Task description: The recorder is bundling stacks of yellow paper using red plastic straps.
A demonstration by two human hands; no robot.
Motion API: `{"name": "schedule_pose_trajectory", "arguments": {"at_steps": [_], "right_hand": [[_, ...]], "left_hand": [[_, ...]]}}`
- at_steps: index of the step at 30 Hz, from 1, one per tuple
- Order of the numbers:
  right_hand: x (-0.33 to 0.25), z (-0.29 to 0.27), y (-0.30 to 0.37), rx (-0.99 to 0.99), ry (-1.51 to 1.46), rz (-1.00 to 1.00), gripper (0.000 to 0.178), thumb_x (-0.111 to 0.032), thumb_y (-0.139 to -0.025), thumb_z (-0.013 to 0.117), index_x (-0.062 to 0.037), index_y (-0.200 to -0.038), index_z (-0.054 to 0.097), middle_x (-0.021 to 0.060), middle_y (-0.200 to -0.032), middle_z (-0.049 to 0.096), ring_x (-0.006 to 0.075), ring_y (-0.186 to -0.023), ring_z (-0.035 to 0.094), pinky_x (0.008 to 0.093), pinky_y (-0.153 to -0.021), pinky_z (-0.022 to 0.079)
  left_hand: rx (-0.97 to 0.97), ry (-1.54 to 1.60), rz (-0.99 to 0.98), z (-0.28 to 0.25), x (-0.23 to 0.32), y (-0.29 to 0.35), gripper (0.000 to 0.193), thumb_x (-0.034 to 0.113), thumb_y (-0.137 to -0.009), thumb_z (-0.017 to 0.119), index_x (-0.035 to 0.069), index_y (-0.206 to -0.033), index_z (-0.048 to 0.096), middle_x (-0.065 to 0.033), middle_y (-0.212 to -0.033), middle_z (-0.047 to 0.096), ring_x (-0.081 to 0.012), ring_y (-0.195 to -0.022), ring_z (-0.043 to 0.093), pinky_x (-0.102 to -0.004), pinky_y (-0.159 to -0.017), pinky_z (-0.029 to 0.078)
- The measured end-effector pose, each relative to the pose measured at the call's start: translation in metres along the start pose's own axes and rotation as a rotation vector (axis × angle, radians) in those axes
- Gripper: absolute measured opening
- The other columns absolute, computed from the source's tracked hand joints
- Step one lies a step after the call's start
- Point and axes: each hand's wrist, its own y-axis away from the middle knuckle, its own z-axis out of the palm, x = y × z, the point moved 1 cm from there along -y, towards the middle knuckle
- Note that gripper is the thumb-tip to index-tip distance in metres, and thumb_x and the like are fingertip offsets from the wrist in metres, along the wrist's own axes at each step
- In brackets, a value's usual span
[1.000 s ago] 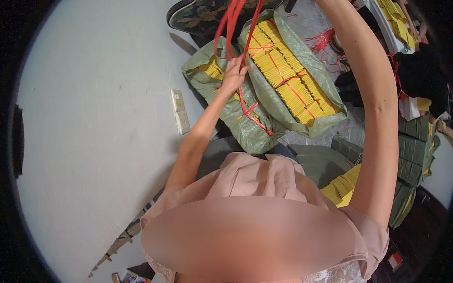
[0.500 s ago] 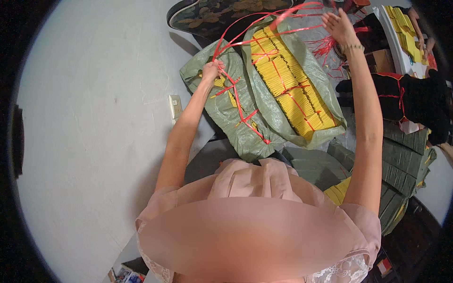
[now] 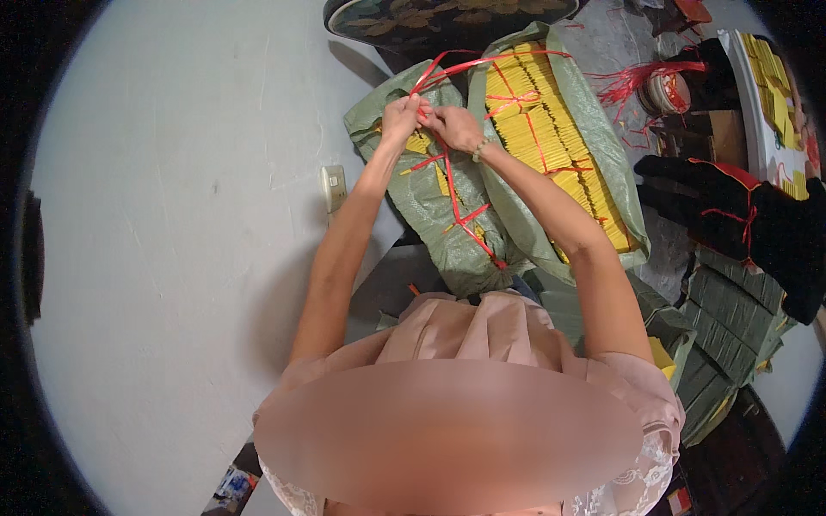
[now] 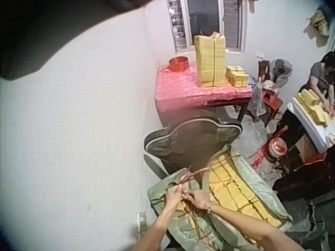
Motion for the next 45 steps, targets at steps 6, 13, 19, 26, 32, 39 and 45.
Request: {"name": "schedule_pose_trajectory", "arguments": {"at_steps": [6,13,19,26,32,39,45], "right_hand": [[-0.010,0.015,-0.007,0.032,-0.037,0.011,0.023,-0.026,-0.084,0.052,-0.0059,-0.080,0.064,0.0154,-0.075,0.063,0.0341,-0.074,0.061,0.0435,-0.066,0.047],[-0.014,0.016,-0.029,-0.070,0.004,-0.098,0.021,-0.022,-0.083,0.052,-0.0048,-0.078,0.063,0.0154,-0.074,0.063,0.0338,-0.074,0.060,0.0428,-0.067,0.046],[-0.043,0.023,-0.024,-0.147,-0.047,-0.282,0.021,-0.023,-0.081,0.054,-0.0032,-0.076,0.060,0.0165,-0.078,0.061,0.0350,-0.077,0.059,0.0433,-0.067,0.045],[-0.016,0.029,-0.030,-0.053,-0.080,-0.118,0.026,-0.027,-0.086,0.051,-0.0046,-0.082,0.063,0.0166,-0.077,0.062,0.0336,-0.073,0.060,0.0407,-0.064,0.046],[0.006,0.018,-0.036,0.208,-0.518,-0.041,0.022,-0.021,-0.091,0.046,-0.0015,-0.094,0.055,0.0081,-0.081,0.064,0.0175,-0.073,0.061,0.0307,-0.066,0.045],[-0.007,0.012,-0.038,0.155,-0.964,0.117,0.011,-0.016,-0.096,0.040,-0.0076,-0.092,0.046,-0.0030,-0.072,0.044,0.0051,-0.063,0.043,0.0189,-0.059,0.038],[-0.010,0.013,-0.041,0.146,-1.055,0.214,0.011,-0.016,-0.095,0.038,-0.0080,-0.090,0.044,-0.0032,-0.071,0.039,0.0044,-0.060,0.038,0.0193,-0.054,0.035]], "left_hand": [[0.075,0.002,0.096,-0.027,0.005,0.015,0.025,0.017,-0.087,0.057,-0.002,-0.103,0.060,-0.0072,-0.087,0.065,-0.0098,-0.067,0.060,-0.0212,-0.058,0.046],[0.636,-0.456,0.272,0.000,0.000,0.112,0.063,0.029,-0.069,0.074,0.002,-0.119,0.046,-0.0145,-0.108,0.050,-0.0308,-0.097,0.048,-0.0396,-0.086,0.036],[0.653,-0.584,0.161,0.023,-0.041,0.123,0.094,0.040,-0.059,0.079,0.002,-0.131,0.031,-0.0167,-0.125,0.037,-0.0342,-0.111,0.035,-0.0457,-0.093,0.026],[0.605,-0.478,0.184,0.025,-0.047,0.118,0.102,0.036,-0.058,0.081,0.001,-0.135,0.025,-0.0194,-0.122,0.042,-0.0342,-0.108,0.035,-0.0443,-0.094,0.024],[0.656,-0.167,0.150,-0.005,-0.030,0.108,0.085,0.018,-0.068,0.077,-0.003,-0.131,0.025,-0.0204,-0.117,0.039,-0.0330,-0.106,0.038,-0.0418,-0.087,0.035],[0.861,-0.663,0.288,-0.035,0.009,0.057,0.103,0.021,-0.057,0.081,-0.002,-0.136,0.019,-0.0241,-0.127,0.028,-0.0390,-0.112,0.032,-0.0478,-0.095,0.027],[0.574,-0.823,0.247,-0.048,0.004,0.018,0.068,0.012,-0.059,0.076,0.013,-0.122,0.049,-0.0116,-0.115,0.044,-0.0313,-0.106,0.039,-0.0405,-0.090,0.030]]}}
